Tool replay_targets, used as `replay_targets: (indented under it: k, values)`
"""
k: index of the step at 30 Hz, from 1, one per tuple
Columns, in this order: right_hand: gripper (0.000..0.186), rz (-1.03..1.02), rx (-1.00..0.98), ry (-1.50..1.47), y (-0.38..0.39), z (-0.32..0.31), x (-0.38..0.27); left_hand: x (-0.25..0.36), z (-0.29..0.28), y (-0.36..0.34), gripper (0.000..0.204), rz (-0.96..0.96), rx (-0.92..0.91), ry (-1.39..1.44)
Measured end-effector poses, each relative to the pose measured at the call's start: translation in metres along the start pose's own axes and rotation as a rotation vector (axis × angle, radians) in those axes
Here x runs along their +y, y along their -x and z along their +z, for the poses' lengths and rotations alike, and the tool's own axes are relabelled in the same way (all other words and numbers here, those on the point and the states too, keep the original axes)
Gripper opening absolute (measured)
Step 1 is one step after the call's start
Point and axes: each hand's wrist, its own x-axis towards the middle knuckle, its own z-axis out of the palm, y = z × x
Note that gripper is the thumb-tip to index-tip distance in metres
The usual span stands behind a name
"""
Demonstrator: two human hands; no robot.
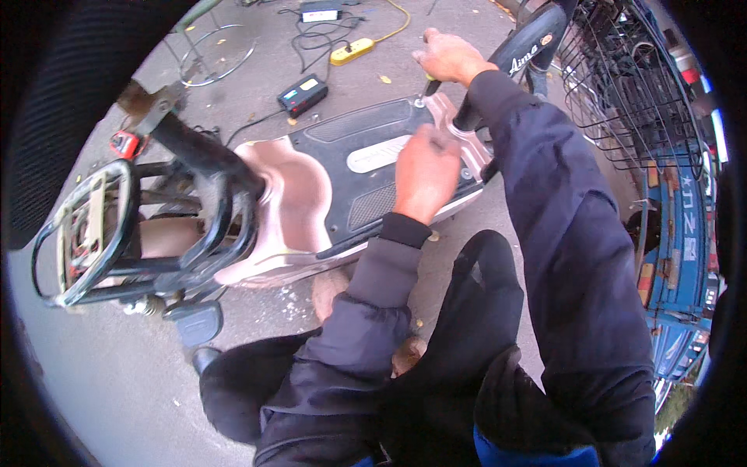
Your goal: The person uses a screwdriver to remove screws from the floorboard of a pink electric scooter, then removes the seat and reattaches it. The person handles screws, a screwdriver, and the scooter seat.
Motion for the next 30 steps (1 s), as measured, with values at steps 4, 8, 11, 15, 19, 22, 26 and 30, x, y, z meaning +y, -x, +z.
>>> replay_targets:
  k: [4,8,11,15,19,22,26,30]
  values:
    - [0.059,0.014,-0.223,-0.122,-0.015,-0.002,0.007,0.070,-0.039,0.028,0.025,0.171,-0.343,-0.418]
    - [0.047,-0.019,-0.094,0.006,-0.004,-0.004,0.007,0.129,-0.086,0.080,0.031,0.331,-0.541,-0.690]
    - [0.039,0.048,-0.132,-0.065,-0.001,-0.007,0.001,0.131,-0.122,0.111,0.032,0.310,-0.588,-0.637]
    - [0.038,-0.006,-0.143,-0.045,-0.006,-0.011,0.001,0.090,-0.131,0.103,0.030,0.244,-0.812,-0.980]
    - [0.038,0.078,-0.143,0.018,-0.005,-0.008,0.004,0.075,-0.117,0.107,0.031,0.320,-0.859,-0.832]
    - [0.039,0.022,-0.202,-0.138,-0.008,-0.006,0.004,0.076,-0.109,0.103,0.032,0.339,-0.832,-0.762]
    - [0.041,0.058,-0.116,-0.012,-0.006,-0.003,0.005,0.075,-0.103,0.095,0.032,0.329,-0.880,-0.778]
    - [0.040,0.029,-0.154,-0.054,-0.007,-0.003,0.003,0.072,-0.097,0.095,0.033,0.303,-0.915,-0.807]
